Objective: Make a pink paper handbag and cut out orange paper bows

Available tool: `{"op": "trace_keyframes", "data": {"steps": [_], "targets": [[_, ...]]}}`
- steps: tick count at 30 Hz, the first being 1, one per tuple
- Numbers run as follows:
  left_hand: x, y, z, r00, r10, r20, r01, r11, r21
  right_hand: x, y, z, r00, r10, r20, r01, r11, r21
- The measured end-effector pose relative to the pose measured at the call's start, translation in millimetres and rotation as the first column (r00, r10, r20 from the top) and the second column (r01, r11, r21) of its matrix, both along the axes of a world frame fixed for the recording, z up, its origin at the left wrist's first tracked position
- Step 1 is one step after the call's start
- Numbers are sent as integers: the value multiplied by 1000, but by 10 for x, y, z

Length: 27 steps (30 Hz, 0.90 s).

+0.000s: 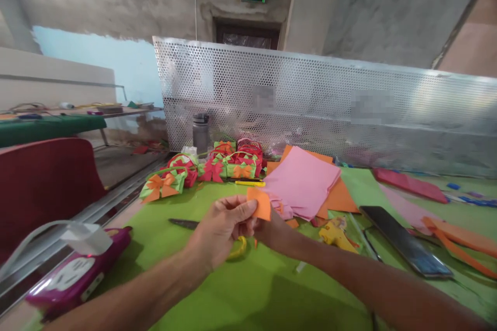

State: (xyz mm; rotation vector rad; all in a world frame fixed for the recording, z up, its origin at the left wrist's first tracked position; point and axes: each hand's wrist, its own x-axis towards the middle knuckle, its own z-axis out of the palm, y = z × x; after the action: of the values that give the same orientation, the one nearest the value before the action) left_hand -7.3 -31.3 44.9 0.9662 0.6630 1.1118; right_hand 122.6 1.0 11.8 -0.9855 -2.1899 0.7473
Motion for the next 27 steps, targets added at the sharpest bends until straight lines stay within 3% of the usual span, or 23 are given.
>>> {"op": "trace_keyframes", "data": {"steps": [6, 12, 23, 27], "targets": [[41, 64, -301, 996, 27, -84, -27, 1000, -7, 562, -160, 126, 964, -116, -238, 66, 976, -208], [106, 69, -537, 967, -23, -252, 27, 1000, 11, 612, -239, 22, 906, -160, -393, -1, 925, -379], [72, 58, -578, 917, 26, -397, 18, 994, 106, 609, -268, -33, 898, -174, -404, -36, 886, -462], [85, 29, -571, 928, -23, -372, 44, 998, 46, 592, -317, -31, 918, -179, -355, 30, 921, -389]]}}
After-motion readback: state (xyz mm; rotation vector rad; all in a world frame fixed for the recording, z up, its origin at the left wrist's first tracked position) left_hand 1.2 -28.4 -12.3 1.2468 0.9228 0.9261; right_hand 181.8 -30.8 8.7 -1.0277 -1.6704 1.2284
